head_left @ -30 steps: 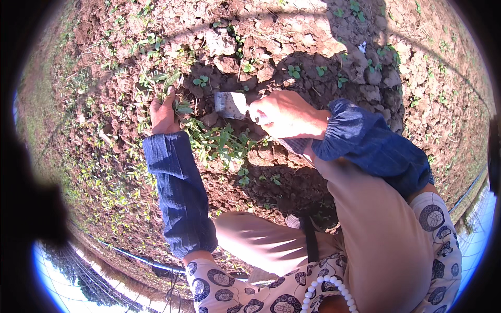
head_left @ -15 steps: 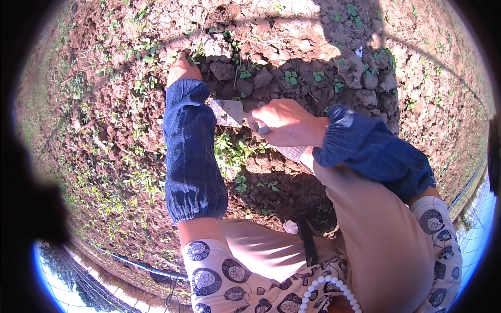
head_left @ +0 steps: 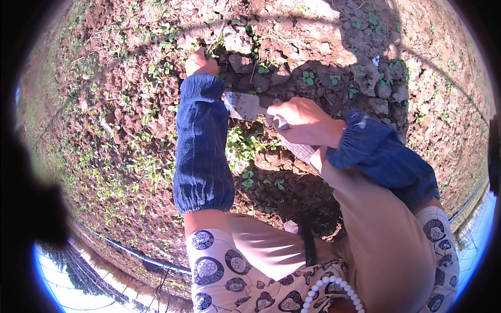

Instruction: The person removes weeds from the soil using a small trowel and by hand, placing the pulled plants into a basket.

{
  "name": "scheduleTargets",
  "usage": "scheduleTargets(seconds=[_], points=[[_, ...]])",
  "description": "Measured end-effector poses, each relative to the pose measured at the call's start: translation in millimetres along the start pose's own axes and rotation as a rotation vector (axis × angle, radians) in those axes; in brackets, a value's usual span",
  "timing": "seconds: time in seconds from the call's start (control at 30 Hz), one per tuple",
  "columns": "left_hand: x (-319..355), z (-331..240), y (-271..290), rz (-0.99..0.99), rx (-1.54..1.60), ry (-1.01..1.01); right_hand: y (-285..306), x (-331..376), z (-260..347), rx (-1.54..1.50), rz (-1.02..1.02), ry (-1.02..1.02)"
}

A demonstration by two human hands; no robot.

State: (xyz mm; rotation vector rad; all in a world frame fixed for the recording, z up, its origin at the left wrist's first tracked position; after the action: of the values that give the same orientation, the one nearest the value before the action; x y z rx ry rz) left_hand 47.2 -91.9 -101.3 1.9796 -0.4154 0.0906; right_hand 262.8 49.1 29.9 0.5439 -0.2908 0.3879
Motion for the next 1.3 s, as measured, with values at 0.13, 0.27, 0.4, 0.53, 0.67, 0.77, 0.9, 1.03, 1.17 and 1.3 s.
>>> scheduleTargets(seconds=[0.13,0.27,0.4,0.53,0.67,0.77,0.9,1.03,1.17,1.3], points=[[20.4,-5.3,30.8,-0.082,-0.009,-0.075,-1.6,-2.1,4.3,-0.046,0.009,0.008],[14.7,37.1,64.7,-0.246,0.132,-0.057,-0.5,-6.2,2.8,-0.053,-0.011,0.044],[14.3,51.5,111.2,-0.366,-0.218,-0.059,1.6,-1.4,3.7,-0.05,-0.039,0.071],[-7.0,96.0,100.7,0.029,-0.733,-0.084,2.8,-5.1,13.0,-0.075,-0.05,0.042],[2.1,75.8,86.3,0.099,-0.865,-0.03,3.4,-2.0,5.0,-0.006,-0.054,0.015],[-3.4,85.6,90.4,0.177,-0.97,-0.146,0.7,-4.7,5.3,-0.021,-0.071,0.06],[0.5,87.4,91.5,0.201,-0.879,-0.151,2.1,-4.2,7.4,-0.001,-0.018,0.036],[12.3,94.5,94.6,0.132,-0.693,-0.034,0.8,-2.9,6.1,-0.011,-0.023,-0.001],[34.4,106.9,94.6,0.022,-0.489,-0.031,1.5,-1.6,2.1,-0.029,-0.056,0.054],[81.2,103.1,97.0,-0.067,-0.08,-0.197,-4.2,-6.9,5.3,-0.009,-0.032,0.049]])
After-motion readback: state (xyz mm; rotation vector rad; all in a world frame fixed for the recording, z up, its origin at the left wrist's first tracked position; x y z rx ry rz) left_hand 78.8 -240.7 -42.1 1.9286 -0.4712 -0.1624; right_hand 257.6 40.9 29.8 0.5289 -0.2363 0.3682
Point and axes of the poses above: each hand's wrist, its own x-axis away from the middle knuckle, its own y-axis out of the back of the hand, z = x × y, the point moved 6 cm from there along -x, towards the middle knuckle, and after that the axes turned 3 degrees about -x, right-handed, at the moved point
